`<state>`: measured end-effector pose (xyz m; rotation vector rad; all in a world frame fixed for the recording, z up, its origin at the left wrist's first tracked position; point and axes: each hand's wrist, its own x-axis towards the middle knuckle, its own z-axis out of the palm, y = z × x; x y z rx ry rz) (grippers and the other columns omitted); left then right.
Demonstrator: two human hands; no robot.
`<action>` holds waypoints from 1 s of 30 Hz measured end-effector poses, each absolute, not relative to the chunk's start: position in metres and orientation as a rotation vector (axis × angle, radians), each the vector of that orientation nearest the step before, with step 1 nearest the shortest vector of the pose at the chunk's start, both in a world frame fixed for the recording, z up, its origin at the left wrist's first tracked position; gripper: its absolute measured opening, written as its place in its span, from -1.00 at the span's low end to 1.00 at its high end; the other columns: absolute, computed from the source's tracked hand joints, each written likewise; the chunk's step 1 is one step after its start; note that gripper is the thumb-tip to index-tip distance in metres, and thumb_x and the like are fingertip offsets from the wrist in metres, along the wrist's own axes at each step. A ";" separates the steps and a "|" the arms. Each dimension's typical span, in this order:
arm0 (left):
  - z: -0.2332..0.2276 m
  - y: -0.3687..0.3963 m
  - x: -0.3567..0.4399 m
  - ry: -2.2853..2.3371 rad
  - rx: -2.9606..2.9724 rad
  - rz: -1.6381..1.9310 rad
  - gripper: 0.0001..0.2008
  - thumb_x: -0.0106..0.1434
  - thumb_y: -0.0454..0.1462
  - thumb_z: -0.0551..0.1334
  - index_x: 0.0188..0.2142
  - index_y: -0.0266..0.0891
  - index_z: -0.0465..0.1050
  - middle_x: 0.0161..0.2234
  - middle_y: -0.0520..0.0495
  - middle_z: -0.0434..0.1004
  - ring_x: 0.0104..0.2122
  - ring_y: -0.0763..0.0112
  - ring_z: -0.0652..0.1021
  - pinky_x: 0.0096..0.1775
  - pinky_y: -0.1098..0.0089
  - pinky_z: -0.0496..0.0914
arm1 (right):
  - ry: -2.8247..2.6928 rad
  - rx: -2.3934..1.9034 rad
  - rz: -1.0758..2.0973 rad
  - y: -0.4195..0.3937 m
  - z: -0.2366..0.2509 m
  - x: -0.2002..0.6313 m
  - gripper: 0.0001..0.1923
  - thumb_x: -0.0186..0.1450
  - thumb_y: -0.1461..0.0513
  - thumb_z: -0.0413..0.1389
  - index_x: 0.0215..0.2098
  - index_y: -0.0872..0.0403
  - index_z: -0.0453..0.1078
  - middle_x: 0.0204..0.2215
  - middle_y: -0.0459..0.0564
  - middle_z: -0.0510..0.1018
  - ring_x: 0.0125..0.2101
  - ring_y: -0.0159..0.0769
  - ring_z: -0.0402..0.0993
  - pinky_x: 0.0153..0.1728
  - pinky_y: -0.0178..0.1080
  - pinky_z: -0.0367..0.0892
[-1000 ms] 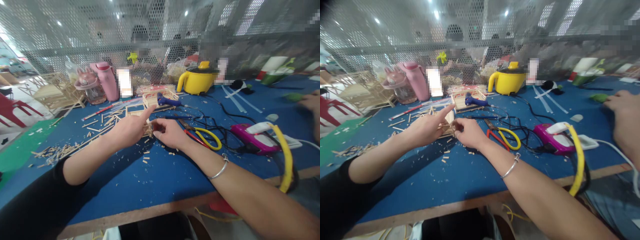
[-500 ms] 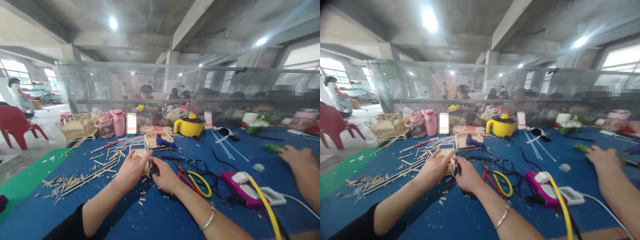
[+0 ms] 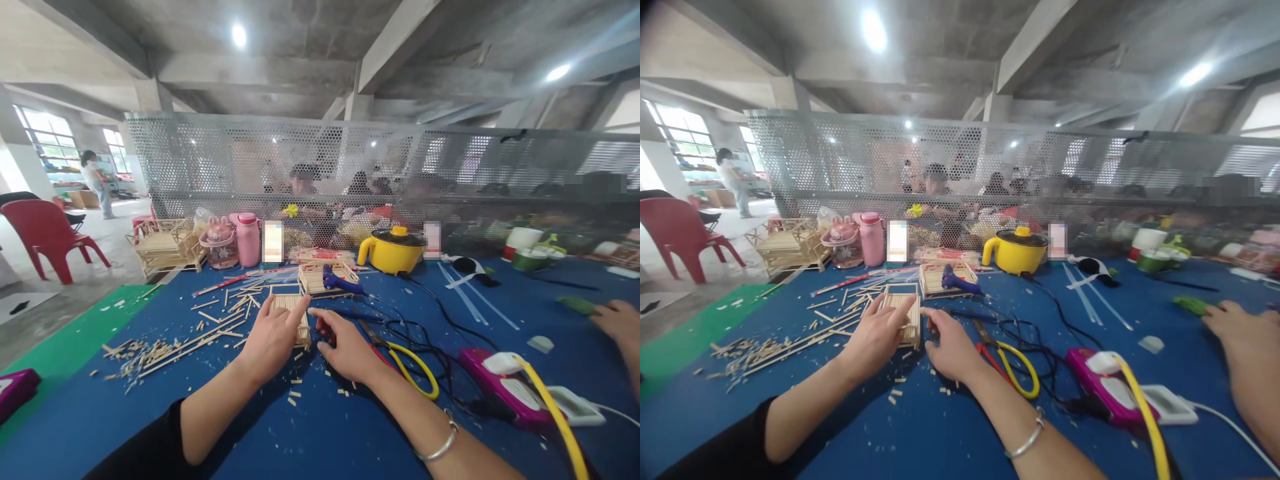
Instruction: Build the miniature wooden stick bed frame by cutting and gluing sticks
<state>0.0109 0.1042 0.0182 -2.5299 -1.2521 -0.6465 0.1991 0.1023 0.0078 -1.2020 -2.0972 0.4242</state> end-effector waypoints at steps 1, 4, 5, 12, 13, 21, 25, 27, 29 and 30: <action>0.017 0.105 0.012 -1.256 -2.529 -0.658 -0.39 0.19 -0.48 -0.02 0.25 -0.29 -0.03 -0.30 -0.06 0.57 -0.17 0.32 0.53 0.21 0.02 0.09 | -2.101 -1.200 0.404 0.102 0.008 0.199 -0.36 0.04 0.45 0.03 0.10 0.01 0.27 -0.27 -0.01 0.44 -0.29 -0.29 0.37 -0.26 -0.22 0.35; 0.013 0.106 0.015 -1.280 -2.522 -0.670 -0.38 0.18 -0.48 -0.01 0.25 -0.29 -0.03 -0.32 -0.04 0.57 -0.20 0.33 0.54 0.19 0.03 0.12 | -2.105 -1.194 0.362 0.103 0.008 0.200 -0.36 0.04 0.46 0.02 0.10 0.04 0.27 -0.26 0.00 0.44 -0.29 -0.30 0.36 -0.24 -0.22 0.34; 0.012 0.106 0.015 -1.289 -2.519 -0.668 -0.37 0.17 -0.48 0.00 0.25 -0.29 -0.03 -0.32 -0.04 0.57 -0.21 0.34 0.55 0.19 0.03 0.13 | -2.105 -1.192 0.359 0.103 0.007 0.200 -0.37 0.03 0.46 0.02 0.09 0.05 0.28 -0.26 0.00 0.44 -0.29 -0.31 0.36 -0.24 -0.23 0.34; 0.014 0.105 0.013 -1.292 -2.526 -0.675 -0.36 0.16 -0.46 0.04 0.25 -0.29 -0.04 -0.27 -0.06 0.58 -0.17 0.32 0.54 0.18 0.04 0.13 | -2.103 -1.218 0.380 0.109 0.005 0.203 -0.40 0.08 0.43 0.03 0.11 0.10 0.26 -0.27 0.01 0.45 -0.31 -0.31 0.36 -0.27 -0.24 0.32; 0.015 0.105 0.012 -1.294 -2.539 -0.682 -0.35 0.16 -0.46 0.05 0.25 -0.30 -0.04 -0.27 -0.06 0.58 -0.15 0.32 0.54 0.17 0.04 0.13 | -2.104 -1.222 0.380 0.110 0.004 0.203 -0.41 0.08 0.43 0.03 0.11 0.11 0.26 -0.28 0.02 0.45 -0.32 -0.31 0.36 -0.28 -0.24 0.32; 0.011 0.111 0.005 -1.219 -2.592 -0.691 -0.36 0.18 -0.48 0.04 0.25 -0.29 -0.07 -0.25 -0.06 0.58 -0.12 0.35 0.53 0.17 0.02 0.13 | -2.143 -1.202 0.337 0.110 0.005 0.205 -0.44 0.05 0.47 0.02 0.04 0.09 0.33 -0.29 0.00 0.45 -0.33 -0.34 0.36 -0.30 -0.27 0.30; 0.013 0.114 0.003 -1.151 -2.616 -0.569 -0.44 0.29 -0.39 0.03 0.26 -0.29 -0.06 -0.29 -0.07 0.59 -0.19 0.35 0.56 0.16 0.03 0.15 | -2.159 -1.177 0.339 0.106 0.005 0.201 -0.55 0.11 0.36 0.09 -0.01 0.09 0.35 -0.29 -0.01 0.45 -0.33 -0.33 0.36 -0.30 -0.26 0.29; 0.015 0.115 0.001 -1.128 -2.655 -0.520 -0.45 0.31 -0.37 0.02 0.27 -0.29 -0.08 -0.31 -0.05 0.60 -0.20 0.36 0.56 0.16 0.02 0.14 | -2.166 -1.166 0.349 0.105 0.006 0.197 -0.60 0.12 0.29 0.13 -0.04 0.10 0.37 -0.31 -0.02 0.45 -0.34 -0.32 0.36 -0.30 -0.26 0.29; 0.016 0.115 0.000 -1.120 -2.693 -0.490 -0.43 0.31 -0.38 0.01 0.28 -0.28 -0.11 -0.31 -0.03 0.60 -0.20 0.37 0.56 0.17 0.01 0.11 | -2.172 -1.158 0.359 0.104 0.006 0.194 -0.66 0.12 0.25 0.16 -0.11 0.10 0.38 -0.33 -0.03 0.45 -0.35 -0.33 0.35 -0.30 -0.26 0.27; 0.017 0.115 0.000 -1.122 -2.708 -0.480 -0.42 0.30 -0.39 0.01 0.29 -0.28 -0.13 -0.31 -0.03 0.61 -0.19 0.37 0.56 0.18 0.01 0.10 | -2.173 -1.157 0.362 0.104 0.006 0.193 -0.69 0.11 0.25 0.16 -0.14 0.10 0.39 -0.34 -0.04 0.46 -0.35 -0.33 0.35 -0.30 -0.26 0.26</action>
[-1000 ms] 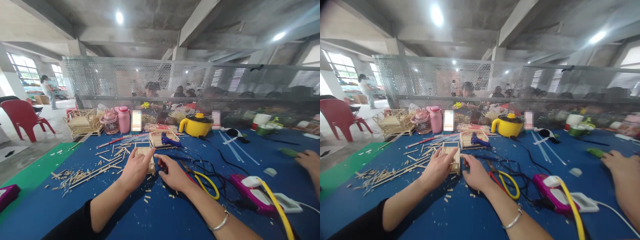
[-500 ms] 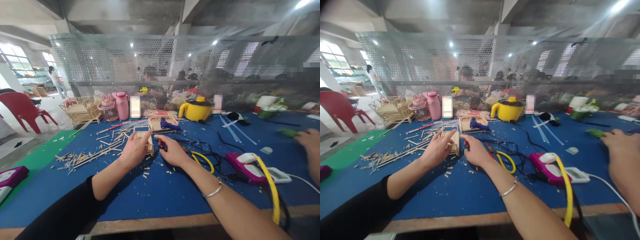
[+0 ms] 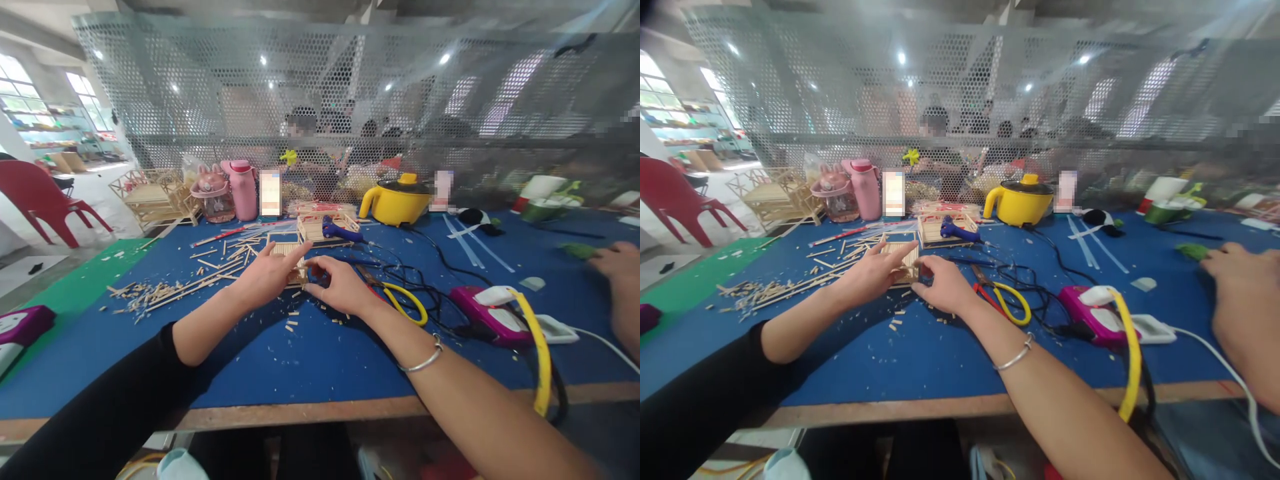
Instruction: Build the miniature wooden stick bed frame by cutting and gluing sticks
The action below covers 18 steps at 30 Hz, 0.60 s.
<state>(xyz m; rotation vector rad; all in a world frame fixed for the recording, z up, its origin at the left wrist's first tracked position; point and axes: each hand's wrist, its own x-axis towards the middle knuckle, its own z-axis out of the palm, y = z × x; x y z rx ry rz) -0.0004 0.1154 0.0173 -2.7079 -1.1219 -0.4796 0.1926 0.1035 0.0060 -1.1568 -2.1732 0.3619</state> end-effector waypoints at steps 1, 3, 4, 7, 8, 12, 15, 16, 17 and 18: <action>0.018 0.115 0.000 -1.127 -2.722 -0.470 -0.40 0.29 -0.40 0.00 0.29 -0.27 -0.15 -0.30 -0.03 0.61 -0.18 0.36 0.56 0.18 0.00 0.09 | -2.173 -1.157 0.365 0.103 0.006 0.191 -0.72 0.11 0.26 0.17 -0.18 0.10 0.39 -0.35 -0.05 0.46 -0.36 -0.34 0.34 -0.30 -0.26 0.25; 0.022 0.116 0.001 -1.151 -2.753 -0.448 -0.37 0.28 -0.41 0.00 0.30 -0.27 -0.20 -0.26 -0.04 0.61 -0.16 0.35 0.55 0.18 -0.01 0.08 | -2.164 -1.167 0.369 0.102 0.006 0.189 -0.78 0.10 0.27 0.17 -0.25 0.09 0.39 -0.39 -0.07 0.45 -0.38 -0.35 0.33 -0.31 -0.27 0.23; 0.025 0.116 0.002 -1.167 -2.772 -0.433 -0.36 0.28 -0.42 0.00 0.31 -0.27 -0.22 -0.24 -0.05 0.61 -0.14 0.34 0.54 0.18 -0.02 0.08 | -2.157 -1.175 0.372 0.102 0.005 0.188 -0.81 0.10 0.28 0.16 -0.28 0.09 0.39 -0.41 -0.08 0.45 -0.40 -0.35 0.33 -0.32 -0.27 0.22; 0.037 0.117 0.005 -1.224 -2.849 -0.379 -0.37 0.31 -0.34 0.03 0.31 -0.25 -0.20 -0.20 -0.08 0.61 -0.11 0.26 0.53 0.11 0.02 0.19 | -2.129 -1.198 0.394 0.102 0.003 0.186 -0.89 0.09 0.32 0.13 -0.36 0.08 0.37 -0.46 -0.11 0.45 -0.44 -0.38 0.32 -0.36 -0.30 0.20; 0.041 0.118 0.005 -1.232 -2.880 -0.361 -0.36 0.31 -0.30 0.05 0.31 -0.24 -0.20 -0.19 -0.09 0.61 -0.11 0.23 0.53 0.05 0.07 0.26 | -2.118 -1.203 0.406 0.103 0.002 0.186 -0.89 0.09 0.33 0.12 -0.36 0.08 0.38 -0.47 -0.12 0.46 -0.45 -0.39 0.32 -0.37 -0.31 0.20; 0.053 0.122 0.005 -1.178 -2.962 -0.292 -0.30 0.29 -0.24 0.10 0.32 -0.16 -0.23 -0.15 -0.12 0.59 -0.16 0.20 0.55 -0.22 0.30 0.38 | -2.078 -1.210 0.454 0.105 -0.001 0.186 -0.84 0.09 0.34 0.10 -0.33 0.08 0.38 -0.48 -0.15 0.47 -0.48 -0.43 0.33 -0.39 -0.33 0.21; 0.055 0.123 0.004 -1.160 -2.985 -0.268 -0.30 0.29 -0.23 0.09 0.32 -0.12 -0.26 -0.15 -0.08 0.59 -0.17 0.22 0.55 -0.22 0.31 0.37 | -2.068 -1.204 0.480 0.104 -0.001 0.186 -0.87 0.09 0.31 0.12 -0.35 0.08 0.38 -0.49 -0.15 0.47 -0.49 -0.43 0.32 -0.40 -0.33 0.21; 0.055 0.123 0.004 -1.168 -2.998 -0.267 -0.29 0.29 -0.23 0.10 0.33 -0.13 -0.27 -0.15 -0.07 0.59 -0.16 0.22 0.55 -0.21 0.31 0.37 | -2.067 -1.200 0.487 0.104 0.000 0.185 -0.88 0.09 0.30 0.12 -0.35 0.08 0.38 -0.49 -0.15 0.47 -0.49 -0.43 0.32 -0.40 -0.33 0.22; 0.055 0.123 0.004 -1.184 -3.010 -0.272 -0.29 0.29 -0.22 0.10 0.33 -0.14 -0.27 -0.15 -0.07 0.60 -0.17 0.22 0.56 -0.21 0.32 0.37 | -2.066 -1.197 0.491 0.103 0.000 0.185 -0.89 0.10 0.28 0.12 -0.36 0.08 0.38 -0.49 -0.15 0.46 -0.49 -0.42 0.32 -0.40 -0.33 0.21; 0.054 0.123 0.004 -1.201 -3.021 -0.286 -0.28 0.29 -0.23 0.10 0.33 -0.15 -0.26 -0.16 -0.07 0.60 -0.17 0.23 0.56 -0.22 0.33 0.37 | -2.064 -1.195 0.494 0.103 0.001 0.185 -0.90 0.11 0.27 0.12 -0.36 0.08 0.38 -0.50 -0.14 0.46 -0.49 -0.42 0.31 -0.40 -0.33 0.21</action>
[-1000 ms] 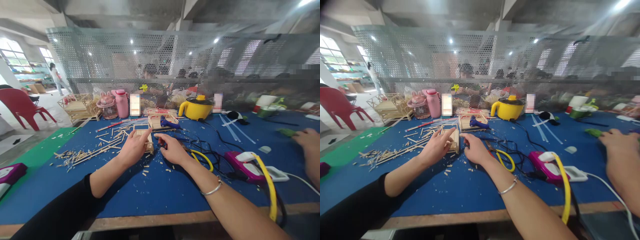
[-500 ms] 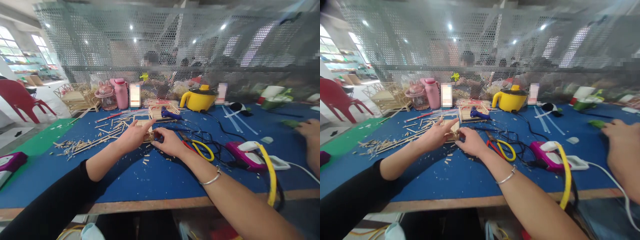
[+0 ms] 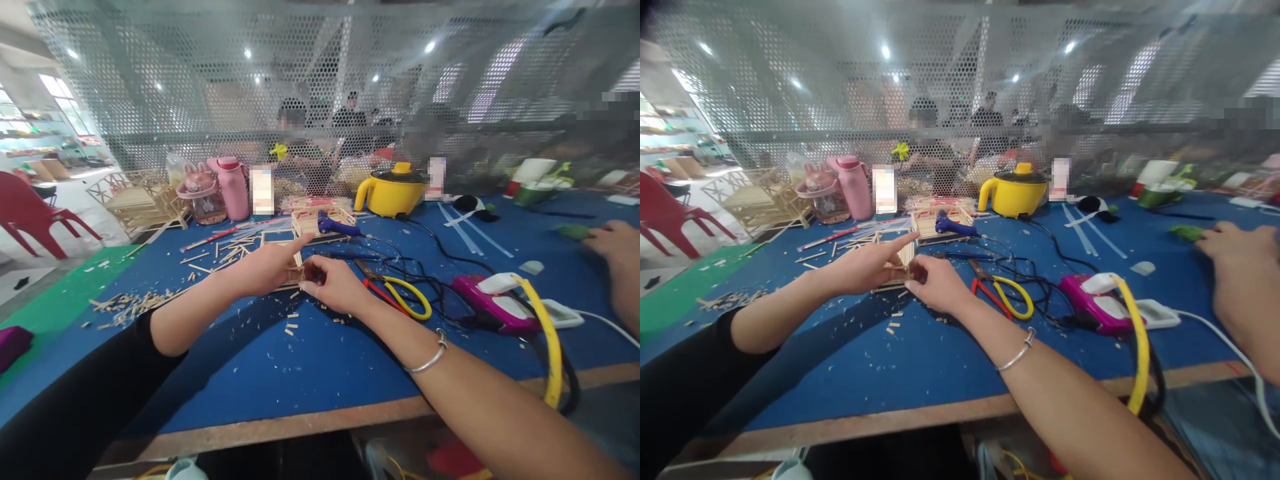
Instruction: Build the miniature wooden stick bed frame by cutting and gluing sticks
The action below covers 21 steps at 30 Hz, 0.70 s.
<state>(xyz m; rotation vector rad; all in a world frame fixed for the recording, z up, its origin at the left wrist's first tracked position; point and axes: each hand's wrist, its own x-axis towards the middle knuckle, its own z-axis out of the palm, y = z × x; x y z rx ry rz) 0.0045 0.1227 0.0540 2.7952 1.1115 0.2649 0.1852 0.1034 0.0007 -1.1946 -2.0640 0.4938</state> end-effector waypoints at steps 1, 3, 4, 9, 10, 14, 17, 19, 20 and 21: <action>0.053 0.122 0.005 1.109 2.775 0.284 -0.28 0.28 -0.23 0.11 0.33 -0.17 -0.25 -0.16 -0.07 0.60 -0.18 0.24 0.56 -0.22 0.34 0.37 | -2.062 -1.192 0.496 0.103 0.001 0.185 -0.91 0.12 0.27 0.11 -0.36 0.08 0.38 -0.50 -0.14 0.45 -0.49 -0.42 0.31 -0.40 -0.32 0.21; 0.051 0.123 0.004 1.093 2.745 0.334 -0.29 0.28 -0.25 0.12 0.32 -0.20 -0.22 -0.17 -0.07 0.61 -0.18 0.28 0.57 -0.21 0.37 0.37 | -2.059 -1.187 0.499 0.104 0.001 0.185 -0.92 0.13 0.28 0.10 -0.37 0.09 0.38 -0.51 -0.14 0.45 -0.49 -0.41 0.30 -0.40 -0.32 0.21; 0.050 0.123 0.004 1.083 2.739 0.362 -0.29 0.27 -0.26 0.12 0.32 -0.21 -0.20 -0.17 -0.08 0.61 -0.18 0.29 0.57 -0.21 0.38 0.37 | -2.057 -1.186 0.501 0.104 0.001 0.185 -0.92 0.14 0.28 0.09 -0.37 0.09 0.38 -0.51 -0.13 0.45 -0.49 -0.41 0.30 -0.40 -0.32 0.21; 0.047 0.126 0.001 1.051 2.749 0.407 -0.29 0.26 -0.28 0.13 0.32 -0.23 -0.18 -0.19 -0.10 0.61 -0.22 0.31 0.58 -0.22 0.38 0.39 | -2.055 -1.187 0.525 0.108 -0.001 0.186 -0.94 0.15 0.29 0.11 -0.39 0.10 0.40 -0.52 -0.14 0.46 -0.50 -0.42 0.30 -0.40 -0.32 0.21; 0.046 0.126 0.000 1.046 2.751 0.407 -0.30 0.26 -0.29 0.13 0.32 -0.23 -0.18 -0.19 -0.10 0.61 -0.21 0.31 0.58 -0.21 0.38 0.39 | -2.054 -1.188 0.532 0.108 -0.001 0.186 -0.94 0.15 0.29 0.11 -0.39 0.10 0.41 -0.52 -0.14 0.46 -0.50 -0.42 0.30 -0.40 -0.32 0.21; 0.045 0.125 0.000 1.047 2.774 0.376 -0.29 0.26 -0.33 0.11 0.32 -0.19 -0.22 -0.16 -0.08 0.61 -0.18 0.29 0.57 -0.19 0.35 0.39 | -2.049 -1.192 0.561 0.108 0.000 0.186 -0.92 0.16 0.30 0.10 -0.37 0.10 0.42 -0.48 -0.11 0.50 -0.47 -0.41 0.34 -0.37 -0.31 0.23; 0.045 0.123 0.001 1.084 2.789 0.337 -0.28 0.27 -0.34 0.10 0.33 -0.16 -0.26 -0.15 -0.07 0.60 -0.19 0.26 0.58 -0.22 0.32 0.39 | -2.047 -1.200 0.566 0.107 0.002 0.186 -0.91 0.13 0.32 0.10 -0.39 0.10 0.43 -0.49 -0.11 0.50 -0.47 -0.41 0.34 -0.38 -0.32 0.23; 0.046 0.122 0.002 1.105 2.779 0.329 -0.27 0.27 -0.31 0.11 0.33 -0.16 -0.28 -0.16 -0.06 0.61 -0.20 0.24 0.58 -0.23 0.32 0.39 | -2.042 -1.208 0.561 0.106 0.003 0.185 -0.92 0.11 0.31 0.11 -0.40 0.10 0.43 -0.51 -0.12 0.48 -0.49 -0.41 0.33 -0.41 -0.31 0.21; 0.046 0.121 0.003 1.114 2.773 0.331 -0.26 0.28 -0.30 0.12 0.33 -0.16 -0.28 -0.17 -0.06 0.61 -0.20 0.24 0.58 -0.24 0.33 0.39 | -2.037 -1.209 0.559 0.106 0.003 0.184 -0.92 0.10 0.31 0.12 -0.41 0.11 0.43 -0.52 -0.12 0.48 -0.50 -0.41 0.32 -0.41 -0.31 0.21; 0.047 0.121 0.003 1.126 2.768 0.336 -0.25 0.27 -0.29 0.13 0.33 -0.17 -0.28 -0.18 -0.06 0.62 -0.21 0.24 0.58 -0.25 0.34 0.39 | -2.032 -1.208 0.559 0.107 0.003 0.184 -0.92 0.10 0.30 0.12 -0.41 0.10 0.43 -0.52 -0.12 0.47 -0.50 -0.41 0.31 -0.41 -0.31 0.21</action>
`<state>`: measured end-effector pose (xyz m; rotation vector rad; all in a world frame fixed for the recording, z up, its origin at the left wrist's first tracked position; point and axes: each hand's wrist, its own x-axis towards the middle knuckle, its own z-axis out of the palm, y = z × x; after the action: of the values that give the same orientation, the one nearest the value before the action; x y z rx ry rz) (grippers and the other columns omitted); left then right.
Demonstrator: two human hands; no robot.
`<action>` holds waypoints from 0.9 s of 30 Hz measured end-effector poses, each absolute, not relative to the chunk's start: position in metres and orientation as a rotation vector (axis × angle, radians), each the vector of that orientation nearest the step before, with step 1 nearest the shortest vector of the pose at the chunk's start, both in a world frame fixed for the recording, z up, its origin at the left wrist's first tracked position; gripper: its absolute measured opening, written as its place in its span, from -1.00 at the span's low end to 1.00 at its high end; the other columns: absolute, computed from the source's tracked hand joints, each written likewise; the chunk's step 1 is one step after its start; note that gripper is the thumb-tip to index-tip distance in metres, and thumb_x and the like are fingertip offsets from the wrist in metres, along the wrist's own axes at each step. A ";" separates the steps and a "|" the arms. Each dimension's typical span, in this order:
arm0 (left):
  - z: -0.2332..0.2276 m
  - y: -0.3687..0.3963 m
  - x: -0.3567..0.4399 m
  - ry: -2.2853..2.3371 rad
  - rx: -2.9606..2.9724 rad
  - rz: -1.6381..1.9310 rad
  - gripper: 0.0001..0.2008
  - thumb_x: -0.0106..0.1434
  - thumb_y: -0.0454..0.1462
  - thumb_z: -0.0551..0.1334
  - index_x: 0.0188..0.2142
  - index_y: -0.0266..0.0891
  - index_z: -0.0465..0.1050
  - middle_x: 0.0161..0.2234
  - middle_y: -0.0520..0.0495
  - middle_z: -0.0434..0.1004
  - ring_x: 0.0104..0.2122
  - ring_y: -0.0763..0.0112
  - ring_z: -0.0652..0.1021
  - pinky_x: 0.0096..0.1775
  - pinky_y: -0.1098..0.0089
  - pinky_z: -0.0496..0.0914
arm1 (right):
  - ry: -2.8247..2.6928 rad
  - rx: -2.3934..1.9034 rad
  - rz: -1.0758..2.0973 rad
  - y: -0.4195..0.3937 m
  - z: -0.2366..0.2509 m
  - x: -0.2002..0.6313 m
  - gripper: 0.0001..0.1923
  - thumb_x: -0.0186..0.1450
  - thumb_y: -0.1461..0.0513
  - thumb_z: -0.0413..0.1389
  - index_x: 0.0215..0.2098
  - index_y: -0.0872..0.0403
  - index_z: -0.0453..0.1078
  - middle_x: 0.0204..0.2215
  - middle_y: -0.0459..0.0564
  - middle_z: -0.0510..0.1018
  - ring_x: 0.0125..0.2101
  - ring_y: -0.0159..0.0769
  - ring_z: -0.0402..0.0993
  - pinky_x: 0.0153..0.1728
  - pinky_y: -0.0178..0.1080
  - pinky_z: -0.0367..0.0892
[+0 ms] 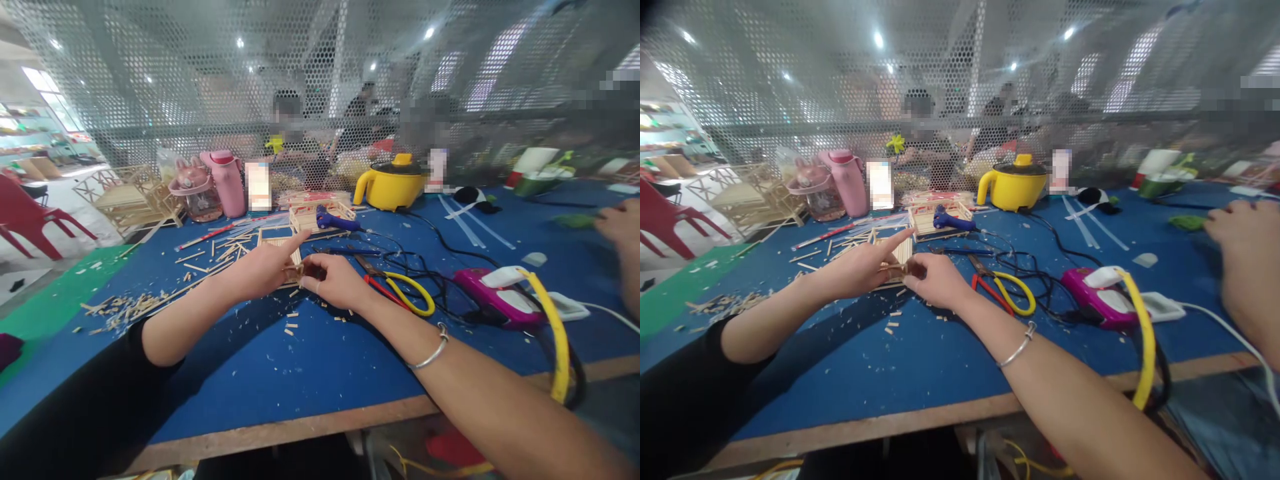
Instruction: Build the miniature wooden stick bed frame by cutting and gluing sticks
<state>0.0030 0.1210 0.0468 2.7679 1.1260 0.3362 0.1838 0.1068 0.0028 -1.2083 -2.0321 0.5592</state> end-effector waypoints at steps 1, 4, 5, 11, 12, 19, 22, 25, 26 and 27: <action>0.047 0.121 0.003 1.140 2.764 0.344 -0.25 0.27 -0.28 0.13 0.33 -0.18 -0.28 -0.19 -0.06 0.62 -0.22 0.24 0.59 -0.26 0.35 0.39 | -2.027 -1.206 0.561 0.107 0.003 0.183 -0.93 0.10 0.30 0.12 -0.41 0.10 0.43 -0.53 -0.13 0.46 -0.50 -0.41 0.31 -0.41 -0.31 0.20; 0.048 0.121 0.003 1.177 2.746 0.374 -0.25 0.25 -0.27 0.14 0.33 -0.21 -0.24 -0.22 -0.08 0.63 -0.26 0.25 0.59 -0.31 0.39 0.39 | -2.012 -1.191 0.586 0.111 0.001 0.182 -0.94 0.09 0.30 0.11 -0.43 0.10 0.42 -0.56 -0.15 0.43 -0.51 -0.42 0.29 -0.41 -0.32 0.20; 0.048 0.121 0.002 1.181 2.742 0.379 -0.25 0.24 -0.29 0.14 0.33 -0.21 -0.24 -0.23 -0.08 0.63 -0.27 0.26 0.59 -0.31 0.39 0.39 | -2.006 -1.185 0.601 0.112 0.000 0.182 -0.94 0.08 0.30 0.11 -0.44 0.11 0.41 -0.57 -0.15 0.43 -0.52 -0.43 0.28 -0.41 -0.32 0.21; 0.044 0.123 0.002 1.148 2.794 0.391 -0.22 0.20 -0.34 0.12 0.33 -0.18 -0.25 -0.25 -0.05 0.63 -0.27 0.26 0.59 -0.29 0.37 0.40 | -1.993 -1.156 0.690 0.116 -0.001 0.183 -0.91 0.07 0.27 0.13 -0.43 0.12 0.43 -0.57 -0.15 0.44 -0.54 -0.44 0.29 -0.44 -0.33 0.23; 0.045 0.123 0.002 1.110 2.797 0.395 -0.23 0.19 -0.33 0.12 0.33 -0.19 -0.22 -0.24 -0.05 0.63 -0.26 0.26 0.59 -0.28 0.37 0.40 | -1.993 -1.153 0.698 0.117 -0.001 0.183 -0.91 0.07 0.27 0.13 -0.43 0.12 0.43 -0.57 -0.15 0.45 -0.53 -0.44 0.29 -0.44 -0.34 0.23; 0.070 0.126 -0.028 1.124 2.741 0.584 -0.39 0.10 -0.41 0.03 0.19 -0.19 0.22 -0.23 0.00 0.63 -0.29 0.36 0.59 -0.19 0.33 0.43 | -1.966 -1.161 0.757 0.122 -0.004 0.185 -0.86 0.08 0.19 0.15 -0.44 0.12 0.43 -0.56 -0.14 0.43 -0.54 -0.45 0.27 -0.46 -0.34 0.22; 0.058 0.125 -0.051 1.270 2.600 1.013 -0.51 0.14 -0.43 -0.01 0.07 -0.25 0.33 -0.23 -0.02 0.61 -0.28 0.42 0.56 -0.18 0.36 0.43 | -1.974 -1.158 0.779 0.123 -0.006 0.185 -0.84 0.09 0.17 0.16 -0.43 0.11 0.43 -0.54 -0.12 0.45 -0.53 -0.44 0.29 -0.46 -0.33 0.23; 0.023 0.116 -0.066 1.295 2.482 1.370 -0.61 0.21 -0.39 0.01 0.04 -0.31 0.28 -0.24 -0.07 0.57 -0.25 0.43 0.54 -0.14 0.33 0.43 | -1.984 -1.153 0.774 0.124 -0.007 0.186 -0.83 0.11 0.15 0.17 -0.41 0.11 0.44 -0.52 -0.12 0.46 -0.51 -0.43 0.30 -0.43 -0.32 0.24; 0.012 0.112 -0.067 1.281 2.485 1.378 -0.65 0.23 -0.36 0.03 0.02 -0.30 0.27 -0.22 -0.08 0.55 -0.24 0.43 0.53 -0.13 0.32 0.44 | -1.987 -1.149 0.766 0.125 -0.008 0.187 -0.82 0.11 0.14 0.17 -0.40 0.11 0.44 -0.51 -0.11 0.47 -0.50 -0.43 0.31 -0.42 -0.31 0.24; 0.002 0.108 -0.067 1.268 2.511 1.330 -0.67 0.25 -0.34 0.04 0.01 -0.28 0.27 -0.19 -0.09 0.53 -0.21 0.41 0.52 -0.12 0.31 0.44 | -1.988 -1.145 0.761 0.125 -0.008 0.187 -0.81 0.12 0.14 0.17 -0.39 0.11 0.44 -0.49 -0.11 0.48 -0.49 -0.42 0.32 -0.41 -0.31 0.24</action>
<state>-0.0673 0.1082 0.0022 2.5108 1.2681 1.3302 0.1869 0.1247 -0.0084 -1.1454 -1.9882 0.7611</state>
